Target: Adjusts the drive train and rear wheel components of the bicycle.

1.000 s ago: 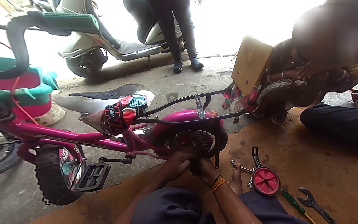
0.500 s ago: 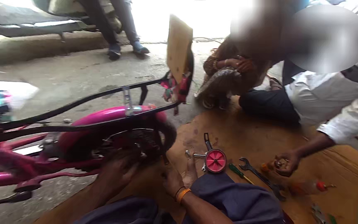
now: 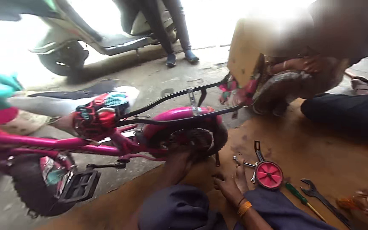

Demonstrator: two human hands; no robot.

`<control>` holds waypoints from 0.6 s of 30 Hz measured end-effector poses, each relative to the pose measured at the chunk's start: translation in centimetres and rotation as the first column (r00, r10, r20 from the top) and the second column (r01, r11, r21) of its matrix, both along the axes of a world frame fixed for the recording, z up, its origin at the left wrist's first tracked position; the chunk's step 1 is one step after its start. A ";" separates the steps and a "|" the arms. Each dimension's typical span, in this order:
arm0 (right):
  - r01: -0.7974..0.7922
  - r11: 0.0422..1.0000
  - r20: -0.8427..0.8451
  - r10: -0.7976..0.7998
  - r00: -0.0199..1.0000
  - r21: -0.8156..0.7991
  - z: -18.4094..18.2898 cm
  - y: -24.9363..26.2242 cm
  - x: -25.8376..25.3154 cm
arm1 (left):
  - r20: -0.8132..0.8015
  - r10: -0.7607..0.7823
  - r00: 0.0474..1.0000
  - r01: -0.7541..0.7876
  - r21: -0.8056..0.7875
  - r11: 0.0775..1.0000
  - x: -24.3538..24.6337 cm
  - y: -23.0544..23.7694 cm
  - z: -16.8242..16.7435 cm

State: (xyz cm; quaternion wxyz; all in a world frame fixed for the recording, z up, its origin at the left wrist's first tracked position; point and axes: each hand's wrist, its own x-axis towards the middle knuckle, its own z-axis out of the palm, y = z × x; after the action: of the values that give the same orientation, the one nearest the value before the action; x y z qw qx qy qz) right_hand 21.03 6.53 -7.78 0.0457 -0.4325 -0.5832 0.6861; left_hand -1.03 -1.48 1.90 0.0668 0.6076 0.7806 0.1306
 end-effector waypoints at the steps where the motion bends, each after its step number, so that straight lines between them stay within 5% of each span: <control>1: 0.022 0.998 -0.020 -0.023 1.000 -0.051 0.8 -0.2 -0.3 | 0.002 0.005 1.000 -0.005 0.000 1.000 0.0 -0.1 0.0; 4: 0.061 0.992 -0.071 -0.069 0.995 -0.109 2.7 -0.1 -1.2 | -0.046 -0.007 0.999 0.008 0.031 0.999 -0.1 -0.1 0.0; 10: 0.145 0.989 -0.074 -0.141 0.987 0.042 5.7 0.7 -1.4 | -0.089 -0.044 0.995 0.033 -0.128 0.991 -0.8 0.0 1.2; 14: 0.002 0.952 0.030 -0.012 0.999 0.307 7.9 1.6 -1.1 | -0.108 -0.061 0.992 0.053 -0.074 0.996 -1.4 -0.4 0.8; 18: -0.145 0.807 0.185 0.045 0.982 0.572 8.2 1.9 -0.9 | -0.039 -0.030 0.999 0.026 -0.111 0.993 -2.2 -0.6 3.1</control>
State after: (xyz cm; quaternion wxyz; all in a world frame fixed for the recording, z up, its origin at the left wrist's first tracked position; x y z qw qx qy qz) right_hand 20.09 8.40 0.44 0.0938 -0.4225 -0.7879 0.4381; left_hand -3.23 -2.04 4.97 0.0865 0.6164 0.7792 0.0738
